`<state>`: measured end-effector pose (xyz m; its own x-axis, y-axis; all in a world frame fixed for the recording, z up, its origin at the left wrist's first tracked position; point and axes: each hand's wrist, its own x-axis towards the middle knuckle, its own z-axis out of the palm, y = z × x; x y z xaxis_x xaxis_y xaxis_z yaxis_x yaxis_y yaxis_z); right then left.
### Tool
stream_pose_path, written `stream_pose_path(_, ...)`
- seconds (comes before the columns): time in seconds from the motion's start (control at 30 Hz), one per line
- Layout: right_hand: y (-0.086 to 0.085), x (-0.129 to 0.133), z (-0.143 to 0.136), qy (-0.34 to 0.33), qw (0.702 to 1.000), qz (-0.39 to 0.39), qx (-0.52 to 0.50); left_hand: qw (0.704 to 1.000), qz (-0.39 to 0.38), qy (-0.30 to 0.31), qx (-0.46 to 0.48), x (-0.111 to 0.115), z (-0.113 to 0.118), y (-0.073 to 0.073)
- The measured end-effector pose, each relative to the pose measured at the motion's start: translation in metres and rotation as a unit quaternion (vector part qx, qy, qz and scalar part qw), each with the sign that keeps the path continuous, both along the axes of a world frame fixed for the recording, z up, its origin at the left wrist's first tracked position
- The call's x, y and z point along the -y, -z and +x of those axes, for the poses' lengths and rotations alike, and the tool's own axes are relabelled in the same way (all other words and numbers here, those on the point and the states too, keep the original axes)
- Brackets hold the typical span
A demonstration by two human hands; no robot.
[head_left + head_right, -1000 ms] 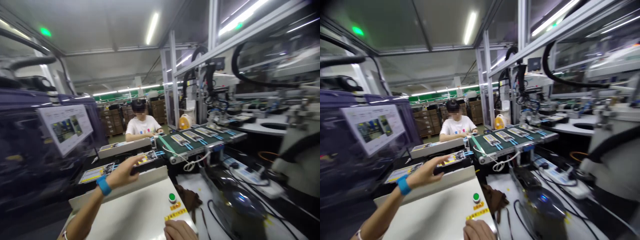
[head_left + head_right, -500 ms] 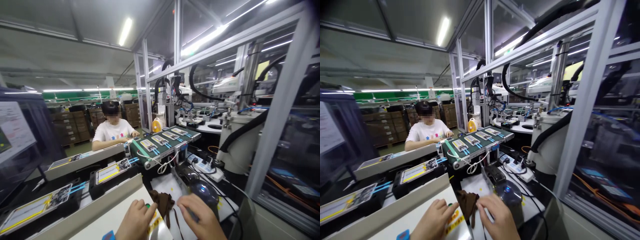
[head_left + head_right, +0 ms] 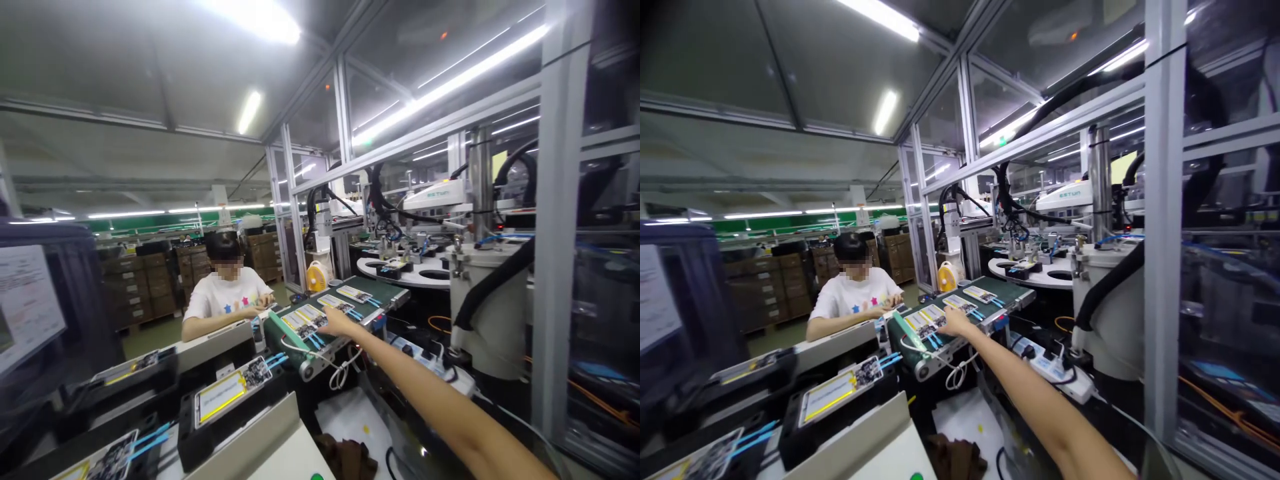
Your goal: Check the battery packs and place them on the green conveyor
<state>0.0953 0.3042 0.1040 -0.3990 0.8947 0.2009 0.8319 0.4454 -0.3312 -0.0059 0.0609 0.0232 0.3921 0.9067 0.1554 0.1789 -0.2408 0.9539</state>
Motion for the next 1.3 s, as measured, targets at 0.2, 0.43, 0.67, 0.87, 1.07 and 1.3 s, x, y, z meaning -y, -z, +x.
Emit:
stream_pose_path(0.2,-0.01,-0.031,-0.008,0.008,0.998,-0.063,0.016,0.995,-0.066,0.036,0.062,-0.023,0.001,-0.006)
stream_pose_path(0.43,-0.007,-0.017,-0.016,0.052,0.996,-0.062,-0.03,0.984,-0.139,0.05,0.105,-0.037,0.008,-0.013)
stream_pose_path(0.67,-0.034,0.035,0.025,0.028,0.982,-0.146,-0.119,0.965,-0.188,0.03,0.181,0.002,-0.002,-0.005)
stream_pose_path(0.87,-0.036,0.157,0.075,-0.182,0.93,-0.252,-0.195,0.919,-0.296,0.026,0.259,0.057,-0.013,0.012)
stream_pose_path(1.07,-0.025,0.259,0.095,-0.404,0.892,-0.16,-0.127,0.818,-0.422,0.073,0.384,0.088,-0.02,-0.022)
stream_pose_path(1.3,0.023,0.284,0.094,-0.18,0.943,0.148,-0.237,0.894,-0.29,-0.003,0.342,0.096,0.0,-0.012)
